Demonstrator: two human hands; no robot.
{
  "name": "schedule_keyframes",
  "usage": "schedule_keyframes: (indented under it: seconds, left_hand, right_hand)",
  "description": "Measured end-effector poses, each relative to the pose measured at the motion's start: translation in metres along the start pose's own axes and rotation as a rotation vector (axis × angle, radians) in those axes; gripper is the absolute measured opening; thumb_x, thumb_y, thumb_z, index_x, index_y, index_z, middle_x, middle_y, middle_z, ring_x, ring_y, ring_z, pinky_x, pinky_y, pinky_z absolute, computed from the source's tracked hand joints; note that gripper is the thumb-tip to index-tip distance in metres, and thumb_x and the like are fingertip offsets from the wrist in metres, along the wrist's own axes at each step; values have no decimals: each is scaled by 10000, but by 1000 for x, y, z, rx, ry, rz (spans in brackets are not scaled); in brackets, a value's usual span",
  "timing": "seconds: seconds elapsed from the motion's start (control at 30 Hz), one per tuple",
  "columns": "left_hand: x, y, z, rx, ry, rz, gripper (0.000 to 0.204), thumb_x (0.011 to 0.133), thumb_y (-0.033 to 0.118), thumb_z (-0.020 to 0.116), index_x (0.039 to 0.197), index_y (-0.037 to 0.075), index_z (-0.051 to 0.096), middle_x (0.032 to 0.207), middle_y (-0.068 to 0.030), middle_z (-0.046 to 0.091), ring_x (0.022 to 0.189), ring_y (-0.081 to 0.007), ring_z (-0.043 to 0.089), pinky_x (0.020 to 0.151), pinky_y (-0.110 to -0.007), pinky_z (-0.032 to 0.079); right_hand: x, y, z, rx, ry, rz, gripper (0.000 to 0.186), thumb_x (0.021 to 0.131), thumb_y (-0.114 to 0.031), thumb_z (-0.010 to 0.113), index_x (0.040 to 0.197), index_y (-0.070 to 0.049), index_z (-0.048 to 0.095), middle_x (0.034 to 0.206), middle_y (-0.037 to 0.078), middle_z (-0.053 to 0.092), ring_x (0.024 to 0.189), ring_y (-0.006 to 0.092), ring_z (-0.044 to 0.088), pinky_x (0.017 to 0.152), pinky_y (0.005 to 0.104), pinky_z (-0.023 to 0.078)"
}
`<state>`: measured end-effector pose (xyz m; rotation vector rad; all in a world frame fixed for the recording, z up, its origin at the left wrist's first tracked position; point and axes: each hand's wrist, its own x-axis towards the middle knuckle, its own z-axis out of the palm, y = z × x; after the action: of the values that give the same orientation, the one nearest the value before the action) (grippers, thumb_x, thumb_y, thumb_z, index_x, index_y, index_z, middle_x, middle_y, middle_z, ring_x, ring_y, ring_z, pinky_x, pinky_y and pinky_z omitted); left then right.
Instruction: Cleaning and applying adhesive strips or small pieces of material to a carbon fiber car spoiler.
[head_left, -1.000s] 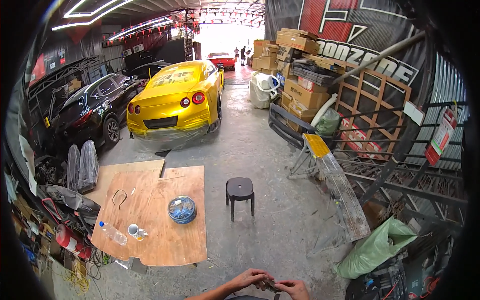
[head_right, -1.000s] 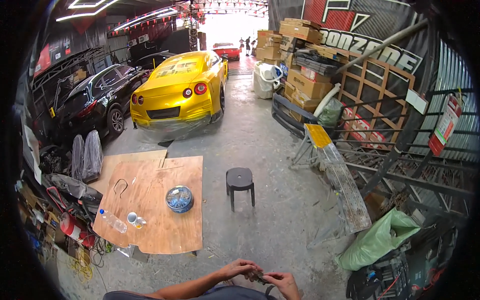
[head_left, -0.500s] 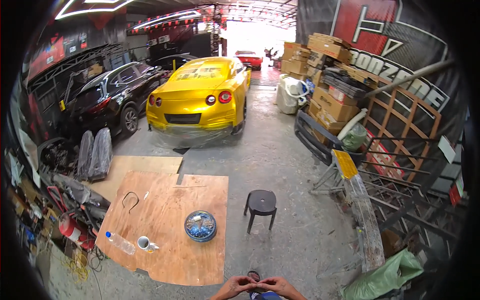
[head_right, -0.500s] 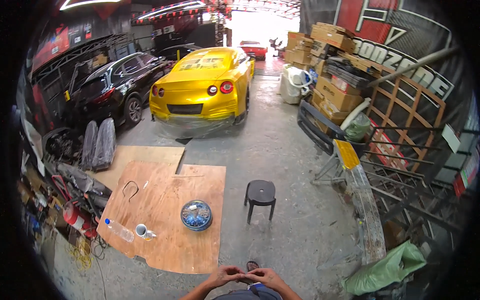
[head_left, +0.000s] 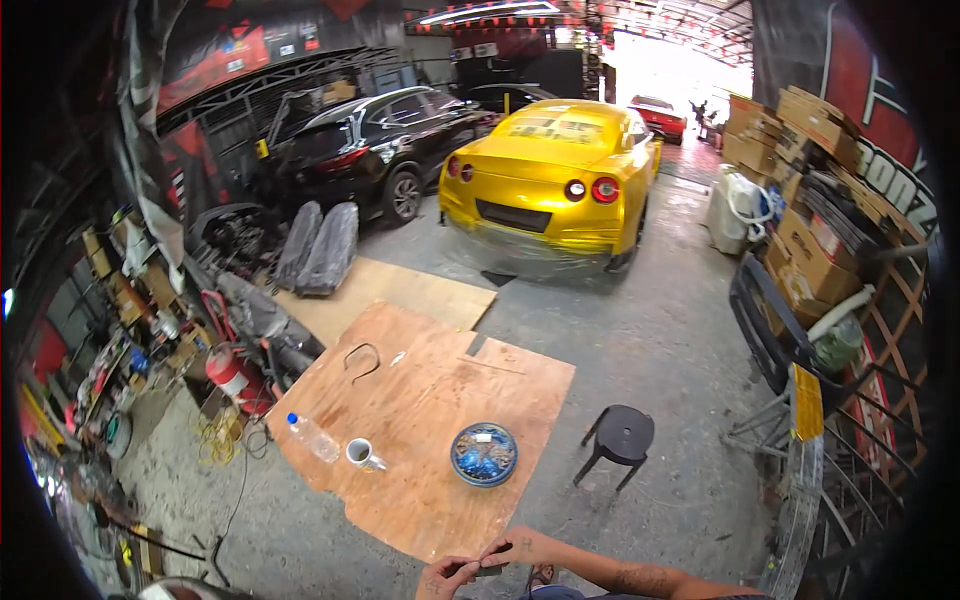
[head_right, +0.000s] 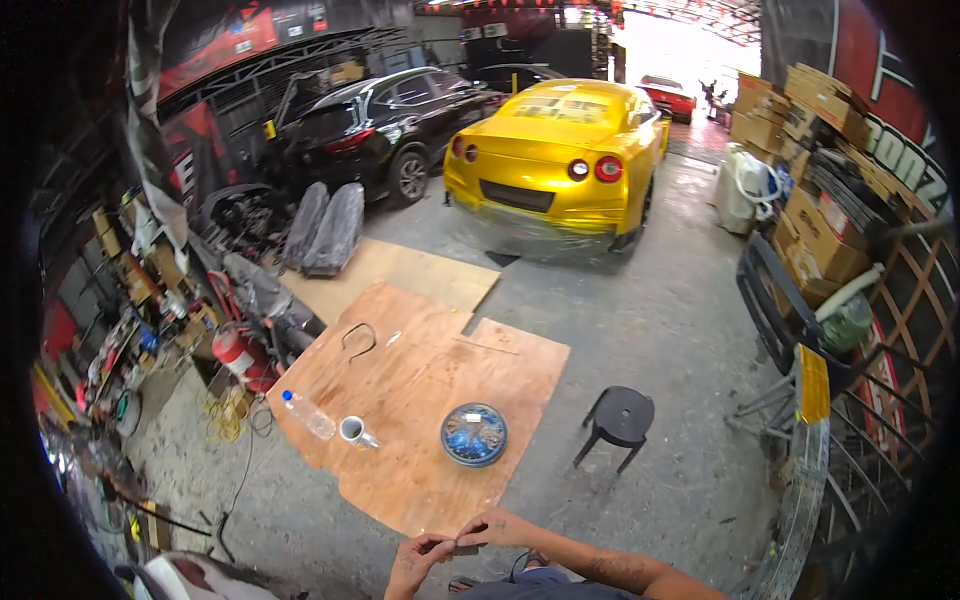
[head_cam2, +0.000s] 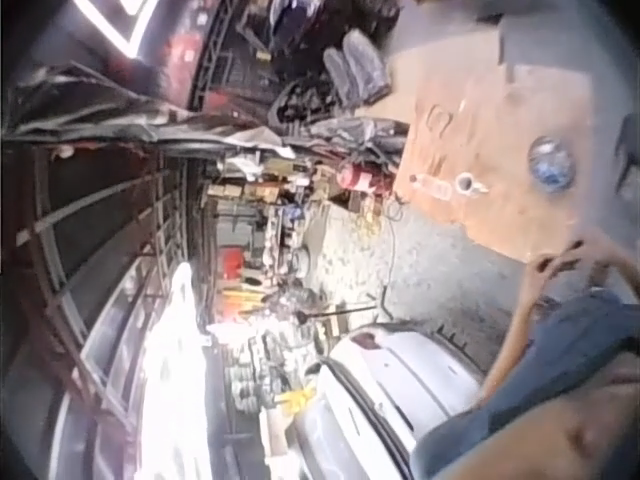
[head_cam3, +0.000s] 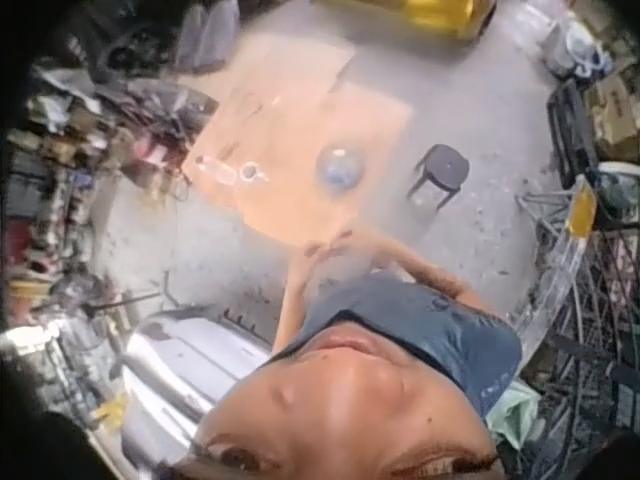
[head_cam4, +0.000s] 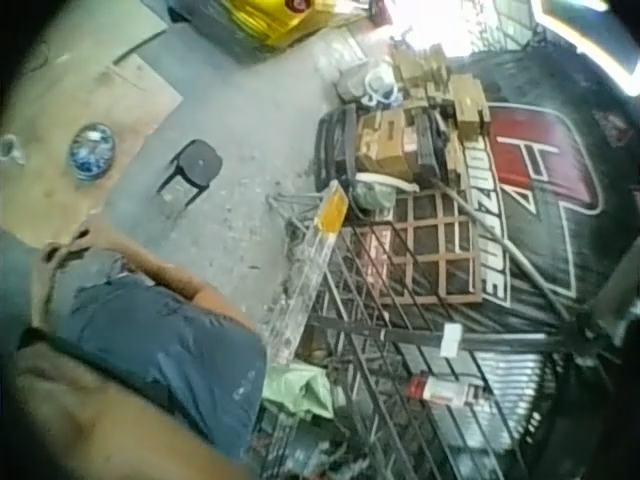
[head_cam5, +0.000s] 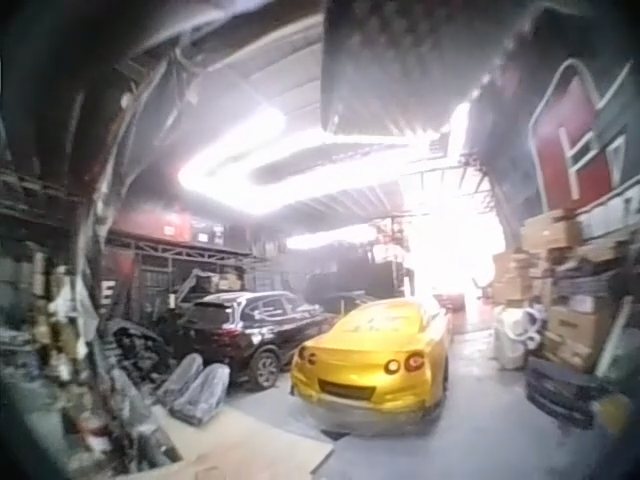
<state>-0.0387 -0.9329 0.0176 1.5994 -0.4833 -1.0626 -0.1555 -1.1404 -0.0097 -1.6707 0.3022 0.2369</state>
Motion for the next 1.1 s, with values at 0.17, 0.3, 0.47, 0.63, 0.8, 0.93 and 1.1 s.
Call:
schedule_keyframes:
  seconds: [0.17,0.3,0.47,0.63,0.8,0.93,1.1]
  left_hand:
    - [-50,-60,-31,-40,335,2,197,947,158,766,1033,-19,770,855,-47,748,771,-102,670,709,-254,533]
    - [-94,-84,-56,-12,458,9,227,955,166,758,1033,-46,760,852,-63,749,757,-111,675,716,-261,544]
    - [-145,-68,-74,-53,442,92,214,960,162,744,1007,-47,761,838,-61,745,760,-108,668,706,-260,535]
    - [-223,-115,-127,208,419,74,203,950,149,746,1036,-35,745,805,-48,717,734,-82,627,684,-250,506]
    - [-293,-102,-154,305,366,193,319,974,258,673,1016,-48,753,944,-97,770,890,-164,671,830,-342,533]
    - [-346,-106,-175,-19,459,143,319,959,252,699,1060,-47,750,962,-102,767,904,-171,668,855,-339,529]
    - [-388,-193,-223,-18,854,218,137,952,110,706,932,-26,715,784,-29,692,735,-78,602,682,-255,496]
  right_hand:
    - [48,5,51,-19,-246,-95,377,905,-405,781,1061,-62,805,846,51,778,719,126,678,689,297,529]
    - [51,-8,101,-236,-254,-155,393,904,-431,778,1048,-66,804,852,87,776,729,149,689,689,307,525]
    - [25,-21,167,-264,-114,-164,421,919,-462,754,1053,-66,800,916,130,782,804,214,723,739,336,540]
    - [10,-17,269,-259,-126,-150,379,938,-395,749,1066,-40,784,926,122,782,826,220,723,755,344,537]
    - [-2,-15,344,-178,-106,-225,347,944,-337,748,1073,-15,768,940,118,775,849,196,712,755,338,533]
    - [16,-39,395,-247,-228,-302,309,932,-295,751,1034,-4,766,882,126,757,799,200,704,720,342,525]
    - [53,-86,474,-324,-557,-388,253,895,-260,759,1002,-32,778,893,161,748,797,221,716,701,351,519]
